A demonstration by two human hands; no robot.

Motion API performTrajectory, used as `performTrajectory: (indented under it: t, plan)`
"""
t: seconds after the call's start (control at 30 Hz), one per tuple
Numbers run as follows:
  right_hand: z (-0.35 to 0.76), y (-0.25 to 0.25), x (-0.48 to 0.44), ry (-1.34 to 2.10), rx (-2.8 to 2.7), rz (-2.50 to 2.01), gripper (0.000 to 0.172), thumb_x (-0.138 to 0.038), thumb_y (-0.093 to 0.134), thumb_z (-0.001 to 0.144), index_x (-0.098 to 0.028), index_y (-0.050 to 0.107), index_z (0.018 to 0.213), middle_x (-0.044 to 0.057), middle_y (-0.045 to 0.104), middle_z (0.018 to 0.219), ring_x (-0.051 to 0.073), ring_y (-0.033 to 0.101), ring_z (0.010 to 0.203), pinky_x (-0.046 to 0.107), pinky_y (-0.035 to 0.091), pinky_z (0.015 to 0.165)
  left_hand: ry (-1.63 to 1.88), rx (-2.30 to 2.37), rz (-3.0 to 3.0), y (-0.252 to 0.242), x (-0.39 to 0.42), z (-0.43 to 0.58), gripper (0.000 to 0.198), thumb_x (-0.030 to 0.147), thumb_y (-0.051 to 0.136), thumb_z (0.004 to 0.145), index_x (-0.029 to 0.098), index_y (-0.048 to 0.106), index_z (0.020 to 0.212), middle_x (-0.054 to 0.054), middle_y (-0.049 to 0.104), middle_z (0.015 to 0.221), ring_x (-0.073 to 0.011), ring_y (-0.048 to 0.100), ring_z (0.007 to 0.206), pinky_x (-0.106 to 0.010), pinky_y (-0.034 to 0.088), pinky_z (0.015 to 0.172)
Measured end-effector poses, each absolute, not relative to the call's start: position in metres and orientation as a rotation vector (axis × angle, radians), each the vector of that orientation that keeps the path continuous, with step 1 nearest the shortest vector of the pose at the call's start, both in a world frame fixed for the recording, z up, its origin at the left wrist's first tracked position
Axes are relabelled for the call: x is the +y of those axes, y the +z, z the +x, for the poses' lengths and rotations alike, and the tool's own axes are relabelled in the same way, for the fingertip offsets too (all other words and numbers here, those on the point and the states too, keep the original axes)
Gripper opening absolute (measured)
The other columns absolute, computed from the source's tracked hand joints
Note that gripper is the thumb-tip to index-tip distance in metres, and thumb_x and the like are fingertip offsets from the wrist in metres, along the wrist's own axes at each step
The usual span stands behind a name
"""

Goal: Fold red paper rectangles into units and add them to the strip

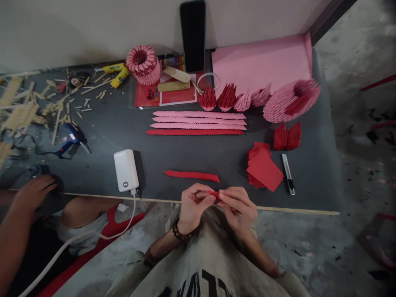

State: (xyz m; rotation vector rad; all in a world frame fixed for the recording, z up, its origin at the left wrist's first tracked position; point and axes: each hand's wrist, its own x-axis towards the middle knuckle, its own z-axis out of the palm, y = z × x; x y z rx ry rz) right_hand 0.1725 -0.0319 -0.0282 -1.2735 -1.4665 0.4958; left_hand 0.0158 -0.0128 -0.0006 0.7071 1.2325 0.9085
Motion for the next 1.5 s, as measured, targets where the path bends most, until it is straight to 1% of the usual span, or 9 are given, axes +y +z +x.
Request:
performTrajectory:
  t: [0.2,0.37,0.53,0.67,0.83,1.0,1.17,1.37,1.5]
  plan:
    - [0.169,-0.019,-0.034,0.654,-1.243,-1.422,0.041,-0.015,0.078,0.089,-0.033,0.074,0.126,0.000,0.084,0.093,0.019,0.078,0.079,0.035,0.067,0.070,0.862,1.254,0.774,0.008,-0.010,0.019,0.020,0.040,0.080,0.088,0.023,0.072,0.094,-0.003,0.081,0.088,-0.0220,0.078,0.082,-0.033,0.062,0.077]
    - [0.169,-0.018,-0.033,0.803,-1.152,-1.548,0.042,-0.023,0.077,0.091,-0.032,0.071,0.131,0.000,0.084,0.091,0.019,0.080,0.079,0.036,0.069,0.079,0.796,1.323,0.968,0.014,0.002,0.011,0.021,0.040,0.079,0.090,0.019,0.080,0.092,-0.008,0.083,0.091,-0.0235,0.078,0.084,-0.034,0.063,0.081]
    - [0.165,-0.018,-0.028,0.909,-1.024,-1.539,0.049,-0.028,0.077,0.092,-0.028,0.065,0.140,0.002,0.084,0.089,0.020,0.080,0.082,0.035,0.069,0.078,0.712,1.250,0.980,0.015,0.009,0.005,0.014,0.036,0.079,0.090,0.023,0.084,0.090,-0.006,0.083,0.087,-0.0221,0.077,0.079,-0.033,0.063,0.078]
    - [0.158,-0.019,-0.028,0.936,-0.912,-1.512,0.054,-0.030,0.077,0.093,-0.025,0.061,0.144,0.004,0.084,0.093,0.020,0.080,0.087,0.038,0.068,0.083,0.813,1.282,0.841,0.005,0.002,0.012,0.022,0.042,0.084,0.086,0.020,0.083,0.086,-0.006,0.083,0.083,-0.0223,0.078,0.075,-0.034,0.064,0.075]
    - [0.152,-0.021,-0.036,0.931,-0.873,-1.579,0.042,-0.033,0.081,0.089,-0.024,0.072,0.129,0.005,0.084,0.094,0.020,0.080,0.086,0.035,0.067,0.080,0.876,1.270,0.821,-0.004,-0.001,0.016,0.022,0.041,0.087,0.085,0.020,0.086,0.092,-0.008,0.085,0.095,-0.0226,0.079,0.089,-0.033,0.064,0.086]
    - [0.150,-0.021,-0.036,0.734,-0.968,-1.676,0.044,-0.031,0.083,0.087,-0.023,0.071,0.128,0.003,0.083,0.087,0.019,0.079,0.080,0.030,0.065,0.069,0.863,1.252,0.954,-0.002,0.000,0.011,0.024,0.040,0.075,0.096,0.020,0.087,0.101,-0.009,0.084,0.098,-0.0190,0.075,0.081,-0.029,0.061,0.074]
    - [0.153,-0.021,-0.031,0.561,-1.192,-1.622,0.014,-0.025,0.076,0.092,-0.025,0.078,0.106,0.002,0.083,0.092,0.017,0.078,0.077,0.033,0.067,0.073,0.907,1.364,1.153,0.001,-0.002,0.013,0.019,0.034,0.075,0.095,0.021,0.086,0.104,-0.008,0.084,0.099,-0.0201,0.078,0.090,-0.030,0.062,0.083]
    - [0.160,-0.019,-0.027,0.393,-1.441,-1.447,0.031,-0.011,0.075,0.090,-0.028,0.076,0.116,0.002,0.083,0.094,0.018,0.077,0.082,0.035,0.067,0.075,0.847,1.420,1.217,0.001,-0.001,0.014,0.014,0.031,0.076,0.093,0.021,0.085,0.095,-0.004,0.084,0.088,-0.0169,0.078,0.078,-0.028,0.064,0.078]
    - [0.158,-0.019,-0.024,0.439,-1.408,-1.464,0.027,-0.011,0.075,0.090,-0.027,0.076,0.113,0.002,0.083,0.094,0.018,0.077,0.082,0.034,0.067,0.076,0.871,1.360,1.075,0.000,-0.002,0.015,0.018,0.035,0.076,0.093,0.020,0.084,0.098,-0.005,0.084,0.090,-0.0164,0.078,0.075,-0.027,0.065,0.073]
